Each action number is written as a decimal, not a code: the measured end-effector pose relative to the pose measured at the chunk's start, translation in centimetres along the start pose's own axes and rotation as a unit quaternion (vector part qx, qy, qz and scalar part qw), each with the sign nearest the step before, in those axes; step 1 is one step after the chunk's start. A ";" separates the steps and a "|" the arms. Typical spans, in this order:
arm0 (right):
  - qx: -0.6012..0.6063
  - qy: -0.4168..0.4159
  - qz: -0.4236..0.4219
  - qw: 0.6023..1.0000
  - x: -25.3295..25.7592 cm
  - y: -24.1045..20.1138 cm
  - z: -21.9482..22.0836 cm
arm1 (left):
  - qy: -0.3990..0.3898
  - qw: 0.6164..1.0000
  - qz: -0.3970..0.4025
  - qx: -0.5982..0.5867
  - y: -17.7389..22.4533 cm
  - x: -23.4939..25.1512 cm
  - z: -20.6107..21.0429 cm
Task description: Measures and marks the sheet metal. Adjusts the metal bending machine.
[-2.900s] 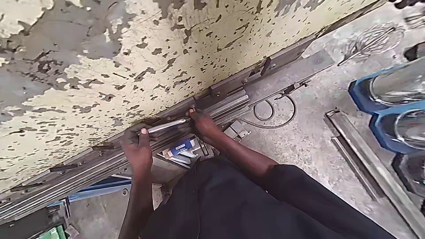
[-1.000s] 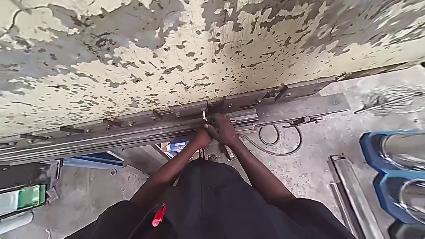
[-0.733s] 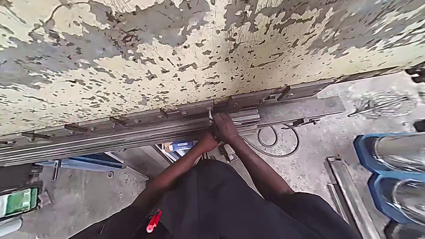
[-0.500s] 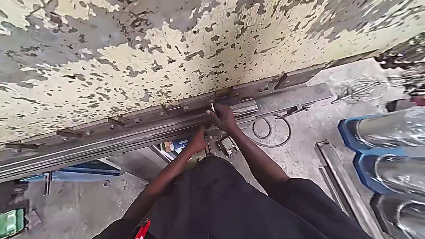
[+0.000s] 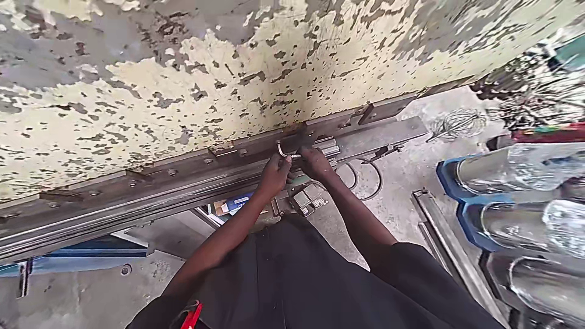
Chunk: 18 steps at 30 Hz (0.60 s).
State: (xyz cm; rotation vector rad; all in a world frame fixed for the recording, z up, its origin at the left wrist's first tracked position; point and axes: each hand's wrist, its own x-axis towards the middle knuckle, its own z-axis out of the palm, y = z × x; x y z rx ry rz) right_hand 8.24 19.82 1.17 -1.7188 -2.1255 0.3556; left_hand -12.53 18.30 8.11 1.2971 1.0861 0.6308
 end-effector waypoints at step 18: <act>-0.132 -0.042 -0.046 0.989 -5.6 6.2 -14.3 | 0.035 0.983 -0.020 -0.177 1.3 3.6 8.6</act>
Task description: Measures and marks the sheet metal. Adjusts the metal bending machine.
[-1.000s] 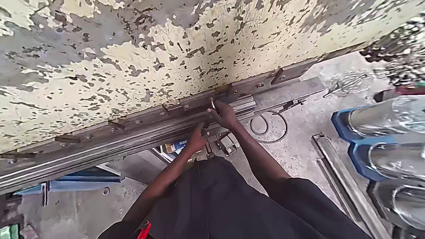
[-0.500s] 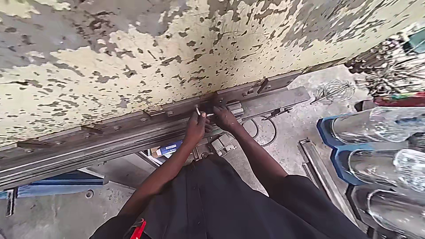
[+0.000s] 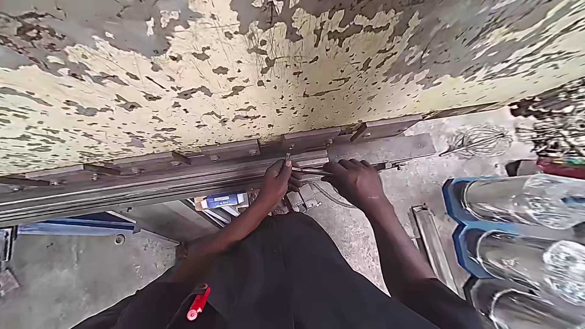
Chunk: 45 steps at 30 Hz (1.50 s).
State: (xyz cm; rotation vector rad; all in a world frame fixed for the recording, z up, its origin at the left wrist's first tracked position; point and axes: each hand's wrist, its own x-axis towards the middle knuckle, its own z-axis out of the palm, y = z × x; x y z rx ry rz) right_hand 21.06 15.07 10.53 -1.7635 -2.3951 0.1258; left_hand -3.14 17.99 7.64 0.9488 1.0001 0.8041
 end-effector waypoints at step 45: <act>0.821 0.131 0.234 0.504 0.7 -4.6 5.5 | -0.072 0.858 0.007 0.508 -2.6 0.1 -4.2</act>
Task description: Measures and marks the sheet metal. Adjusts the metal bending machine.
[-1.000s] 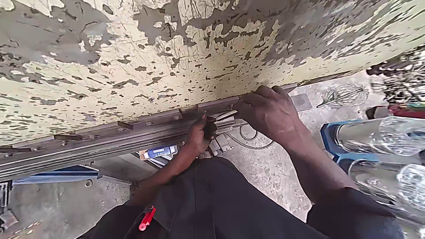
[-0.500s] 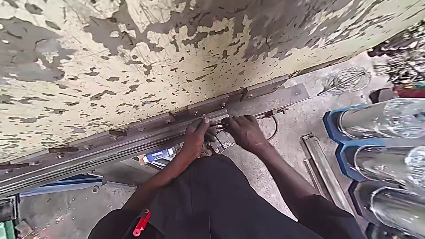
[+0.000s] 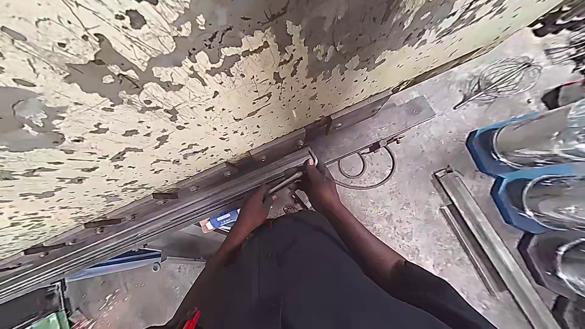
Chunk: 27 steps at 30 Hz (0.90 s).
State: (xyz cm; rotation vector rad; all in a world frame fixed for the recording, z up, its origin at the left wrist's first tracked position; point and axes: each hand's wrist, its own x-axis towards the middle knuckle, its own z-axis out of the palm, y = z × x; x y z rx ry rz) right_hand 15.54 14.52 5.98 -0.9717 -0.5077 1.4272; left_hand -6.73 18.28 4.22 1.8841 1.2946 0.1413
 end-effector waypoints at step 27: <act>0.027 0.130 0.136 0.982 2.5 -3.1 4.9 | 0.233 0.971 0.052 -0.035 6.2 -2.9 -8.3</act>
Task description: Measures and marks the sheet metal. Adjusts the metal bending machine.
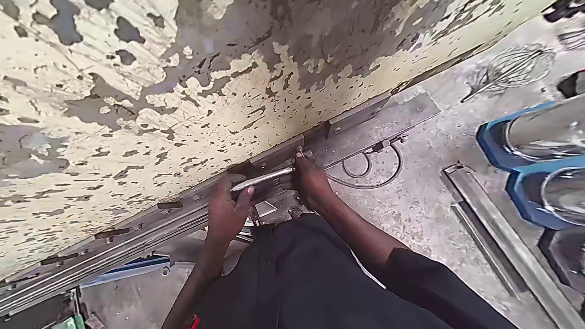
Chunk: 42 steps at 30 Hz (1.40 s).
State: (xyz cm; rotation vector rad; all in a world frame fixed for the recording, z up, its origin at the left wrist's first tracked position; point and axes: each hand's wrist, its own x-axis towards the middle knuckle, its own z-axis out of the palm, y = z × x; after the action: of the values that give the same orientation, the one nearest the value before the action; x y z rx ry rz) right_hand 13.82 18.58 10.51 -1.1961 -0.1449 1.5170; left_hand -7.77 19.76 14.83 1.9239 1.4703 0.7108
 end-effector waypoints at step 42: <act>-0.550 0.306 -0.248 0.736 14.4 -0.8 -13.5 | -0.206 0.780 0.373 0.458 5.3 5.1 18.9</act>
State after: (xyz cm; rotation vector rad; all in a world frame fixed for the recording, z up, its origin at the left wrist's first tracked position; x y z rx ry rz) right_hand 26.45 23.57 -3.81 -2.2874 -0.9300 0.3808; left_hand 10.61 20.98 6.32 3.2091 0.7382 -0.2671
